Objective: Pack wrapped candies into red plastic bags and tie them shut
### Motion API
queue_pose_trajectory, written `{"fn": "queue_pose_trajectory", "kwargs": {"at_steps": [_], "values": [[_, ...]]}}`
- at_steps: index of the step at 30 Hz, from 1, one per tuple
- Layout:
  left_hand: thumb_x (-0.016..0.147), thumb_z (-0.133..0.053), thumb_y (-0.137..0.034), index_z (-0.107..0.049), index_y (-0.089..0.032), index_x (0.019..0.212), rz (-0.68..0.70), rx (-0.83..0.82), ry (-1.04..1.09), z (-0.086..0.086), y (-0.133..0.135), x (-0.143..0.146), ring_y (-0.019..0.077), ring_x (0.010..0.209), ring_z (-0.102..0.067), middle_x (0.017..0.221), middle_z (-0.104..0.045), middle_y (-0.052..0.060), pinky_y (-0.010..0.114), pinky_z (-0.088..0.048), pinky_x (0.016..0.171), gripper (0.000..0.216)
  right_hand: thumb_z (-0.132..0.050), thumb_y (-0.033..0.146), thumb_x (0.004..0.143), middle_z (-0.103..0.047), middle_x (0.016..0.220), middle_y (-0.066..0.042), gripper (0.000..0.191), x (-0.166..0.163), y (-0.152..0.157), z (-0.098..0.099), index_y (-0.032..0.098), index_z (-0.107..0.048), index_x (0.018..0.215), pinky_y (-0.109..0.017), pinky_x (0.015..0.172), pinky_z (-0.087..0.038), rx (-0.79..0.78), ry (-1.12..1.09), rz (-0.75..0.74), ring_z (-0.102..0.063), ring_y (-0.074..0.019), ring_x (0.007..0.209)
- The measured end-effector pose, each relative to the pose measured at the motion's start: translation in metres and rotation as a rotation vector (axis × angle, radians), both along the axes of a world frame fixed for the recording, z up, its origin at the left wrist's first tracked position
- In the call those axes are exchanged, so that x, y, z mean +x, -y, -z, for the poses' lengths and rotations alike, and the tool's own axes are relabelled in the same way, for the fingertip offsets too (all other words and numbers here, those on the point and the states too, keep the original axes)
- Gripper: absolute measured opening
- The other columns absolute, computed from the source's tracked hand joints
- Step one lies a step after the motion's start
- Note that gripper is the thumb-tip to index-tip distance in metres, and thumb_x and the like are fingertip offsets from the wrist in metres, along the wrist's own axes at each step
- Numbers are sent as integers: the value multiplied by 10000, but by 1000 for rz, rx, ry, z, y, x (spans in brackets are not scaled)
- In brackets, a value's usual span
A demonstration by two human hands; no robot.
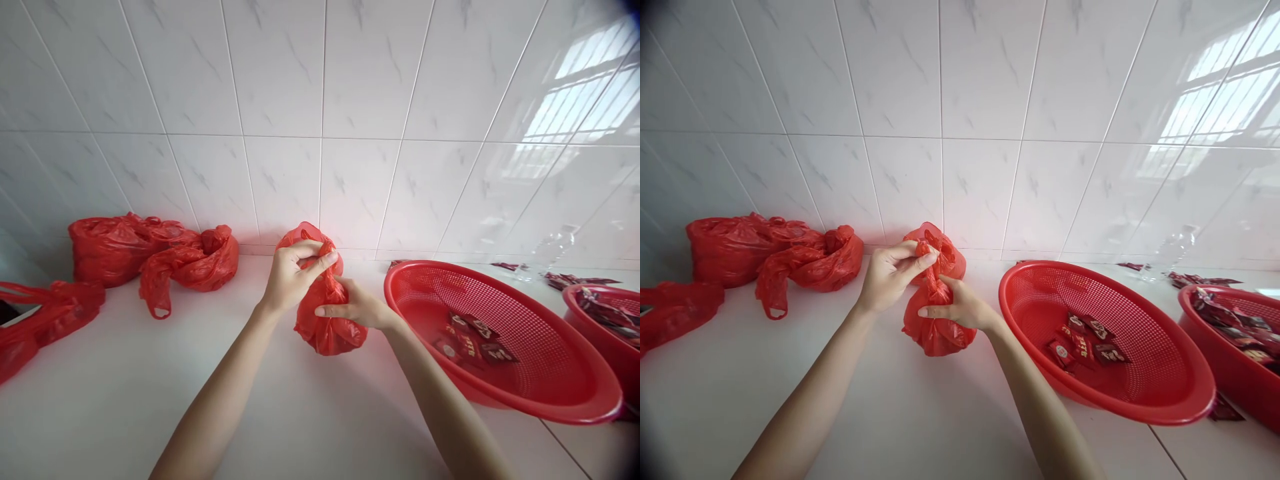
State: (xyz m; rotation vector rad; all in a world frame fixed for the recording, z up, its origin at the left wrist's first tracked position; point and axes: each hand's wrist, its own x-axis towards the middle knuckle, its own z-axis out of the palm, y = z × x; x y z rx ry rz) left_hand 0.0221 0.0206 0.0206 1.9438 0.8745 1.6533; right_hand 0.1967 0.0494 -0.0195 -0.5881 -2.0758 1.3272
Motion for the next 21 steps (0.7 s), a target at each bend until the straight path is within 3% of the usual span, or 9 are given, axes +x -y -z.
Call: {"fn": "queue_pose_trajectory", "kwargs": {"at_steps": [2,5,21], "values": [[858,-713,-329,-762,-183,807,-36,21,39,0,-3,-3,186,827,-647,842,-716,42,314,-529,785,162,-714,426,844,-718,1040,-59,314,-6,-2,8,200,-676,1058,-417,901,-550,-55,8,-37,-675,-253,996],[839,-733,-340,-780,-177,845,-78,12,100,2,-10,-10,188,823,-646,841,-720,45,315,-524,779,169,-682,386,878,-718,985,-56,228,-12,-4,18,179,-685,973,-393,861,-555,-90,-42,-39,-686,-233,933],[824,-748,-335,-777,-165,838,-73,3,113,5,-15,-11,191,845,-649,848,-715,49,305,-517,786,173,-669,288,867,-708,879,-39,147,-10,-10,23,146,-700,889,-353,791,-539,-30,-68,-96,-664,-208,844]]}}
